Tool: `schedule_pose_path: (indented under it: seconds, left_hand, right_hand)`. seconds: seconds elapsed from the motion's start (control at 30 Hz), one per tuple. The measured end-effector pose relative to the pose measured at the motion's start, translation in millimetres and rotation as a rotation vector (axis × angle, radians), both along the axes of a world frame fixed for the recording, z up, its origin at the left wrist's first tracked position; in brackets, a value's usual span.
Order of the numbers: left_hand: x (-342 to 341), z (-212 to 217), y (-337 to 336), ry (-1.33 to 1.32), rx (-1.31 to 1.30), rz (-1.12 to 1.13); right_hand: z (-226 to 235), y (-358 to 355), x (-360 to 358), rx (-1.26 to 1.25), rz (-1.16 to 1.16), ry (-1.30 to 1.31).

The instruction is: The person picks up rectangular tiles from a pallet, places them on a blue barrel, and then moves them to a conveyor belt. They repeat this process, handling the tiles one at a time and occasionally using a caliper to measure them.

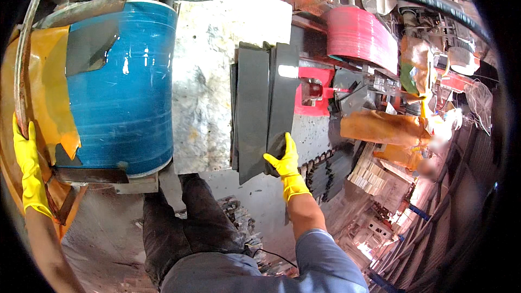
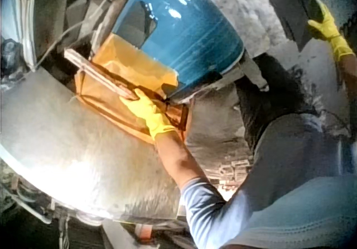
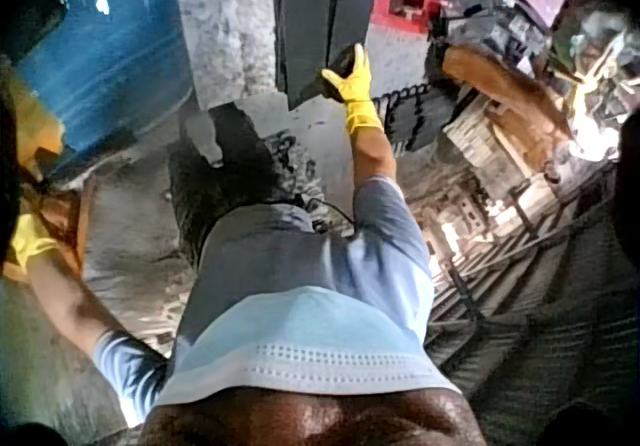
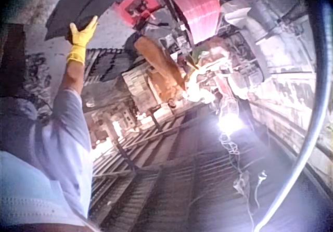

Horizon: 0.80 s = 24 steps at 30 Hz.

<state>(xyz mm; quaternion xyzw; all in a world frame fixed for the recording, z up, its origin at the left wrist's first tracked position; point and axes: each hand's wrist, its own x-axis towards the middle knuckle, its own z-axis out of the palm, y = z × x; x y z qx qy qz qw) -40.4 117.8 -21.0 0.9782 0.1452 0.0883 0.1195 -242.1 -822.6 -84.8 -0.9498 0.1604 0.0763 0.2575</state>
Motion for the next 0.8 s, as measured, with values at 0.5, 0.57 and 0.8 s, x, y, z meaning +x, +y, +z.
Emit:
schedule_pose_path:
  seconds: [0.5,0.57,0.8]
  left_hand:
    - [9,10,-23,0.027,0.01,0.017]
    - [2,10,-18,0.012,-0.081,0.024]
    - [12,48,-91,0.07,-0.018,0.115]
  right_hand:
    - [-47,25,180,0.521,-0.507,-0.158]
    - [-56,18,175,0.399,-0.488,-0.109]
    - [-40,38,179,-0.156,-0.295,0.035]
